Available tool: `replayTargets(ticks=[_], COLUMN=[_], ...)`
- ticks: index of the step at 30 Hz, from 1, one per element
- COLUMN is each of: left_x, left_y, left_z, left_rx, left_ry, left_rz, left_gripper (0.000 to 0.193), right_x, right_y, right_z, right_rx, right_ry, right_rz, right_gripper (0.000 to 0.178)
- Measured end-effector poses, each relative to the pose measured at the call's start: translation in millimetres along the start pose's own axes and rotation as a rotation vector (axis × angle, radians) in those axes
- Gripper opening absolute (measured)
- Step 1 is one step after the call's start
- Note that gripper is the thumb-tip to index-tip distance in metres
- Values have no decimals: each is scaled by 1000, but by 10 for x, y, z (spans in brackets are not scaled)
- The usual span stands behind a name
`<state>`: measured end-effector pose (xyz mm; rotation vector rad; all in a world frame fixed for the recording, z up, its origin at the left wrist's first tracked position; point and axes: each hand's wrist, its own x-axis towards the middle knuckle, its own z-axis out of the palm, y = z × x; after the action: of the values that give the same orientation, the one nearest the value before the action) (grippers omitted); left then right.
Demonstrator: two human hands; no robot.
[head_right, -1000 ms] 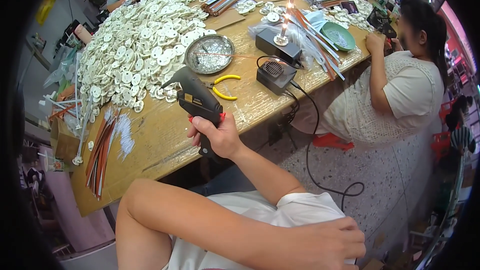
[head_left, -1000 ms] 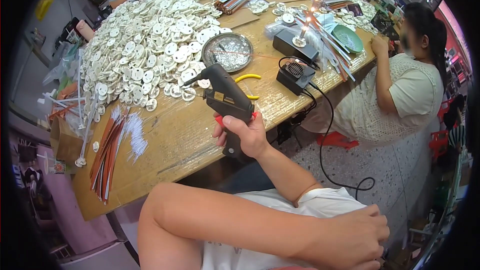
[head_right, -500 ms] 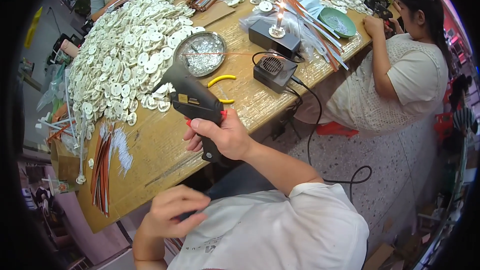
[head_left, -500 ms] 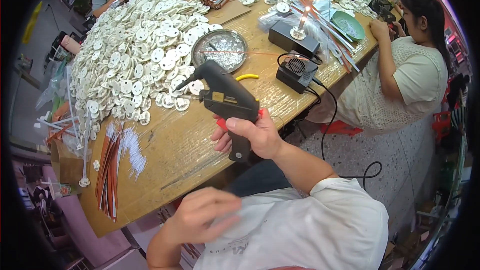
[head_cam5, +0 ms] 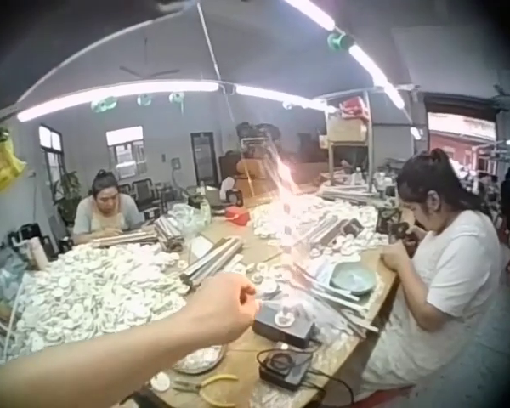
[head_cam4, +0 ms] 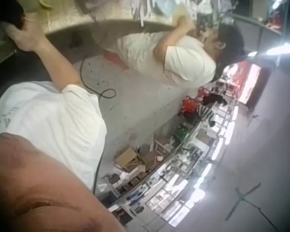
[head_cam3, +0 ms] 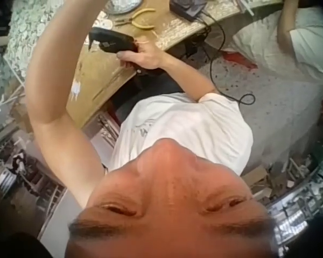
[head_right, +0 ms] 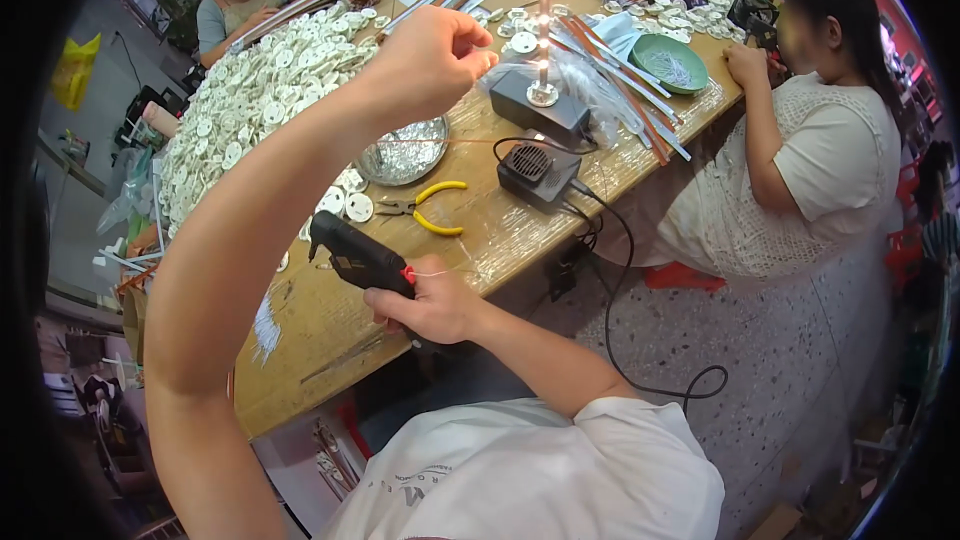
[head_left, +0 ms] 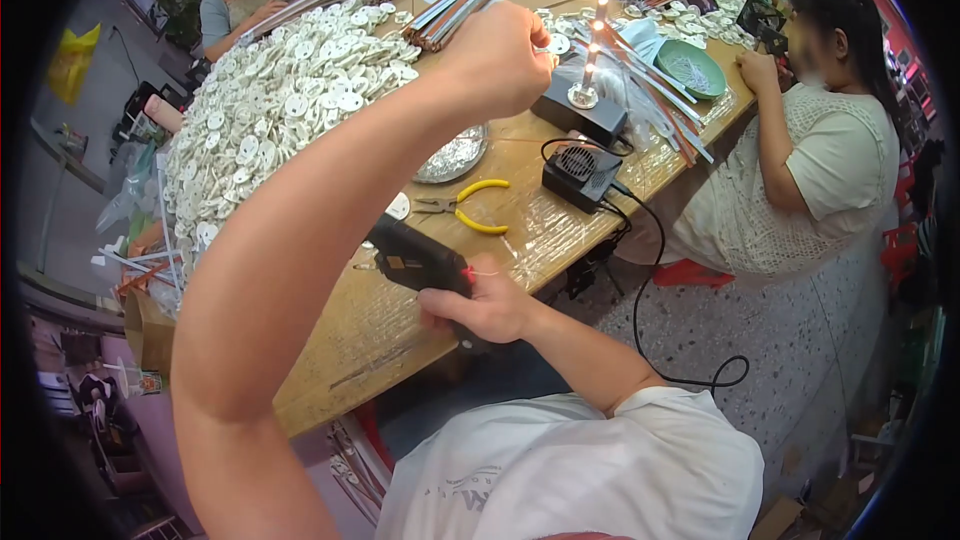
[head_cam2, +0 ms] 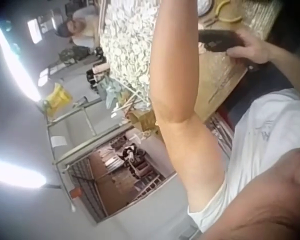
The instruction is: Soldering components onto small white plastic bases at a manual workstation.
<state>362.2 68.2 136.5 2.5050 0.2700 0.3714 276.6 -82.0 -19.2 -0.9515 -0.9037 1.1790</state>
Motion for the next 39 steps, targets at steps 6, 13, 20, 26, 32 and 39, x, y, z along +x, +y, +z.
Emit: replayTargets(ticks=[6,13,20,26,32,39], left_x=[430,588,539,538,524,518], left_y=[-8,-47,146,44,129,121], left_z=[347,516,533,577,520,480], left_rx=[-33,-221,-6,68,-128,-181], left_ry=[-83,-75,-12,117,-25,-139], left_rz=[-58,-54,-26,89,-100,-143], left_gripper=[46,33,27,28,22,21], right_x=[-18,-29,-30,-37,-35,-35], right_y=[-31,20,43,29,43,32], right_z=[-53,-98,-108,-98,-121,-101], right_rx=[-74,12,-61,-80,-81,-86], right_ry=[-55,-127,-96,-98,-90,-75], right_rz=[2,-121,-163,-168,-171,-193], right_gripper=[22,21,24,26,26,25])
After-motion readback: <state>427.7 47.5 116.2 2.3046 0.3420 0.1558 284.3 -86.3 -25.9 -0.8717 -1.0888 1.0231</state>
